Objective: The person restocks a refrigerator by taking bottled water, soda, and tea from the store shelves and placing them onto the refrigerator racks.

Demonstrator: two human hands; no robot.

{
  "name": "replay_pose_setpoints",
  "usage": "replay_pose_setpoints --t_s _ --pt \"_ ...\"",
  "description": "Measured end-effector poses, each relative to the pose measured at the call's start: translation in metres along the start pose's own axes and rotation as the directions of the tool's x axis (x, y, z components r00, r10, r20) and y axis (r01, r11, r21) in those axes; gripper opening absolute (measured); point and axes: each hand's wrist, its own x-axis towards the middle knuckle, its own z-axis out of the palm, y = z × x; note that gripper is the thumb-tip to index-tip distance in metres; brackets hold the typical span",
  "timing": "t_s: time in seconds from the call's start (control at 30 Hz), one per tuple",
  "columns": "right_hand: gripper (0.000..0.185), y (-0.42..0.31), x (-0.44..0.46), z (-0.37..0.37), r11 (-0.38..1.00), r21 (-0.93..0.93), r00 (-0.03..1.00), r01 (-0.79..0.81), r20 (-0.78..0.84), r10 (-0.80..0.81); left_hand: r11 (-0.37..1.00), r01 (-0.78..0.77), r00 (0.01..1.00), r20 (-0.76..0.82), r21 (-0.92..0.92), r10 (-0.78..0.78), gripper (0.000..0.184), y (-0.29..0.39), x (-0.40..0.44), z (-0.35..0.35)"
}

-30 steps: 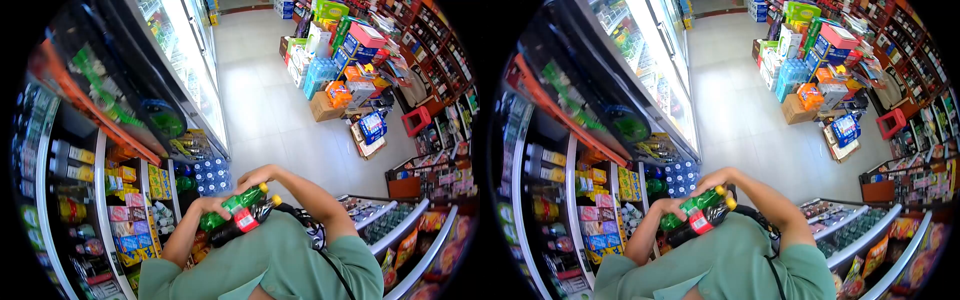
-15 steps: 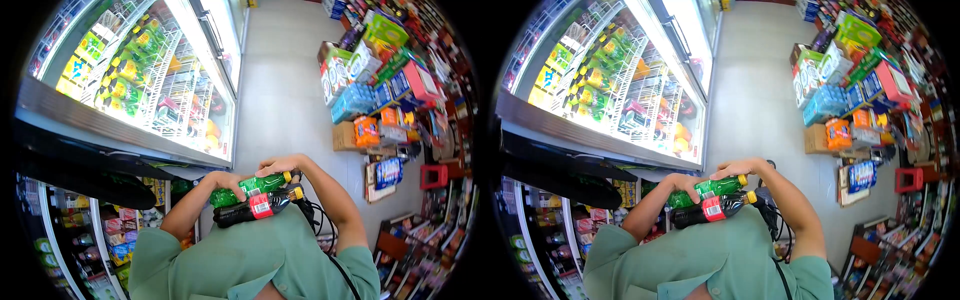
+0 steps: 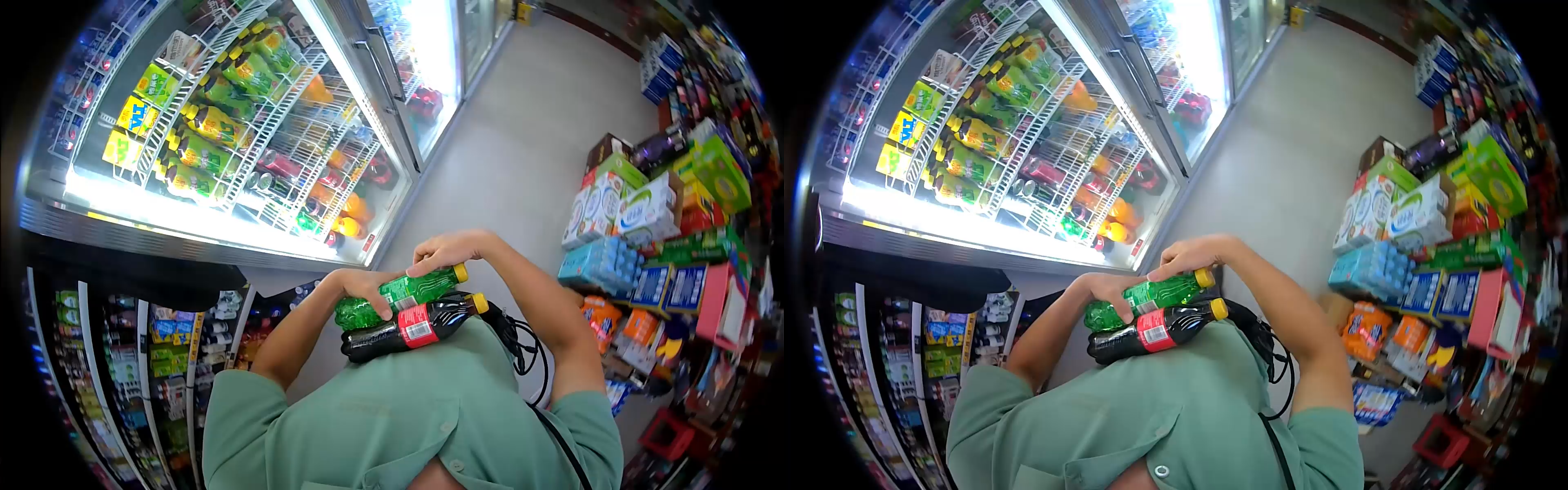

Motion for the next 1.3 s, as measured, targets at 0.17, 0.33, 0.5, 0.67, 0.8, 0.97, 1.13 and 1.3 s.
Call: replay_pose_setpoints --t_s 0.17,0.33,0.5,0.67,0.8,0.97,1.13,1.3 --pt "0.077 0.011 0.017 -0.104 0.95 -0.311 0.999 0.012 -0.028 -0.022 0.989 -0.149 0.984 -0.093 0.004 0.149 0.111 0.023 0.046 -0.047" --pt "0.074 -0.032 0.038 -0.226 0.932 -0.311 0.878 0.187 -0.373 -0.3 0.934 -0.34 0.934 -0.159 -0.107 0.321 0.112 0.073 0.081 -0.095" --pt "0.077 -0.066 0.084 -0.303 0.89 -0.402 0.671 0.215 -0.601 -0.434 0.901 -0.433 0.863 -0.303 -0.035 0.403 0.111 0.108 0.092 -0.13" --pt "0.074 -0.084 0.102 -0.338 0.903 -0.335 0.698 0.27 -0.578 -0.424 0.874 -0.46 0.822 -0.444 -0.153 0.355 0.109 0.119 0.11 -0.121" --pt "0.056 -0.072 0.123 -0.368 0.891 -0.281 0.775 0.358 -0.442 -0.451 0.827 -0.526 0.755 -0.556 -0.198 0.348 0.107 0.126 0.143 -0.111" --pt "0.044 -0.064 0.109 -0.377 0.833 -0.204 0.782 0.514 -0.287 -0.553 0.743 -0.607 0.685 -0.661 -0.282 0.308 0.108 0.157 0.222 -0.072" --pt "0.049 -0.03 0.035 -0.355 0.81 -0.206 0.811 0.549 -0.103 -0.576 0.594 -0.71 0.586 -0.785 -0.378 0.201 0.106 0.201 0.304 -0.036" --pt "0.064 0.023 -0.058 -0.329 0.789 -0.276 0.786 0.55 0.491 -0.376 0.449 -0.798 0.525 -0.829 -0.401 0.193 0.1 0.233 0.342 -0.018"
